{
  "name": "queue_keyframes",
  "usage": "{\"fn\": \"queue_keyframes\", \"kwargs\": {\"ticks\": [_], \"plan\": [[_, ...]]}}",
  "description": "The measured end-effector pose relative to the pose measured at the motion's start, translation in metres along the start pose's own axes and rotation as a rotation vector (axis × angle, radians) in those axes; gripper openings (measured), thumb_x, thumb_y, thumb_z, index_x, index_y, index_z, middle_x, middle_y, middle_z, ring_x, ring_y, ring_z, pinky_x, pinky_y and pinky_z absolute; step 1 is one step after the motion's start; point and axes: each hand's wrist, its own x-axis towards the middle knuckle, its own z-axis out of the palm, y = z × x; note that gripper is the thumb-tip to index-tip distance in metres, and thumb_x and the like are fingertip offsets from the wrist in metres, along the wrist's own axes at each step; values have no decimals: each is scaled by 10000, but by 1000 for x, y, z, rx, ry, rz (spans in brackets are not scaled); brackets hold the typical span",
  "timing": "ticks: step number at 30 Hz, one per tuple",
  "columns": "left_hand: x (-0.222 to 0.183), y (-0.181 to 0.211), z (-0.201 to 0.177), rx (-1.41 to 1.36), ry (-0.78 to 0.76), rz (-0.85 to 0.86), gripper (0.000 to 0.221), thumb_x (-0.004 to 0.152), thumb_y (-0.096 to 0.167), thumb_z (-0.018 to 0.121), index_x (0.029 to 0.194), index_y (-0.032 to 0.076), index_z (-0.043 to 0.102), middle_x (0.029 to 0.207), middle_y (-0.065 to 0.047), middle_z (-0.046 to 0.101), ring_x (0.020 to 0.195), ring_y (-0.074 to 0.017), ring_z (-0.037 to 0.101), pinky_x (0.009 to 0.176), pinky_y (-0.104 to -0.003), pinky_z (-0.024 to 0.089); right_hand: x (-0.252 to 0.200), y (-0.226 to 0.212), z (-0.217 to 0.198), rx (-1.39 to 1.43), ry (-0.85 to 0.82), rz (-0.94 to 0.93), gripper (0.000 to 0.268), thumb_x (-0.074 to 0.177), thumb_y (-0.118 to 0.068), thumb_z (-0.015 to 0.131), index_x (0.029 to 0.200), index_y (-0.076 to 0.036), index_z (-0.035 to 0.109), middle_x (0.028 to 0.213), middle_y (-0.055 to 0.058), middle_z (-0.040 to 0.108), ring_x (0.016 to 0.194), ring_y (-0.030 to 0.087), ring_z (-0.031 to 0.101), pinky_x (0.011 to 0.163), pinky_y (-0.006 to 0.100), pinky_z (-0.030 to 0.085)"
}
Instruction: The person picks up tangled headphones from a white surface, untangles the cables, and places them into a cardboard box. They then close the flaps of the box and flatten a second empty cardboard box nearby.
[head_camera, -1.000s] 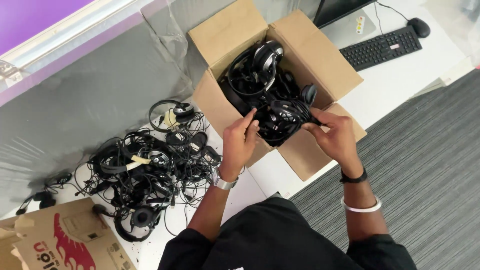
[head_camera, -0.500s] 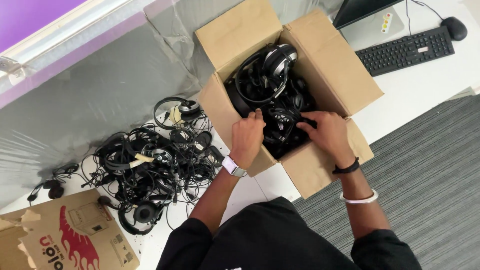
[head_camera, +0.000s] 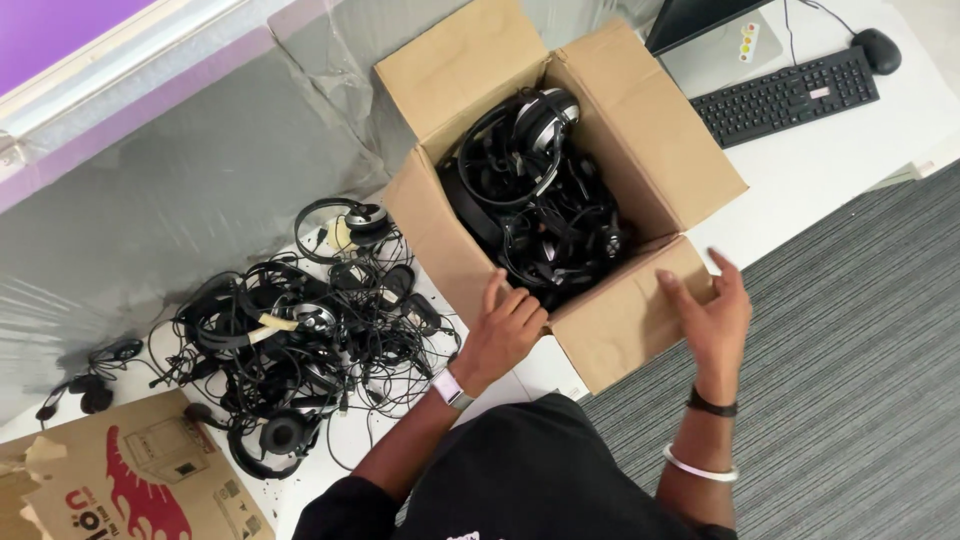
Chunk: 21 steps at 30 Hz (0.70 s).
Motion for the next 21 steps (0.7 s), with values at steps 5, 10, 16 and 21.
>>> {"fn": "queue_keyframes", "kwargs": {"ticks": [5,10,16,21], "plan": [[-17,21,25,-98,87,138,71,908,143,677,881,95,632,899,-36,584,984,-216,590,1080,-441,410,2,33,-27,347,-174,56,436,905,-179,805,1253,53,684,1040,113,745,882,166,697,792,299,564],[-41,64,26,-189,55,163,68,863,96,665,832,90,605,848,-39,542,884,-207,558,978,-396,446,-15,54,-51,330,-199,92,396,896,-129,787,1234,55,698,1018,105,741,848,143,686,766,280,554],[-54,73,12,-232,34,131,182,901,234,736,872,77,648,879,-49,587,921,-223,587,1025,-424,445,-35,71,-63,371,-250,84,430,874,-149,809,1237,45,687,1025,91,739,878,128,690,788,264,553],[-53,54,-10,-343,108,109,354,913,406,724,946,54,696,1042,-94,691,1082,-248,637,1112,-540,383,-42,108,-72,582,-181,114,317,1015,-152,662,1276,28,658,1059,83,719,856,111,671,725,278,545]]}}
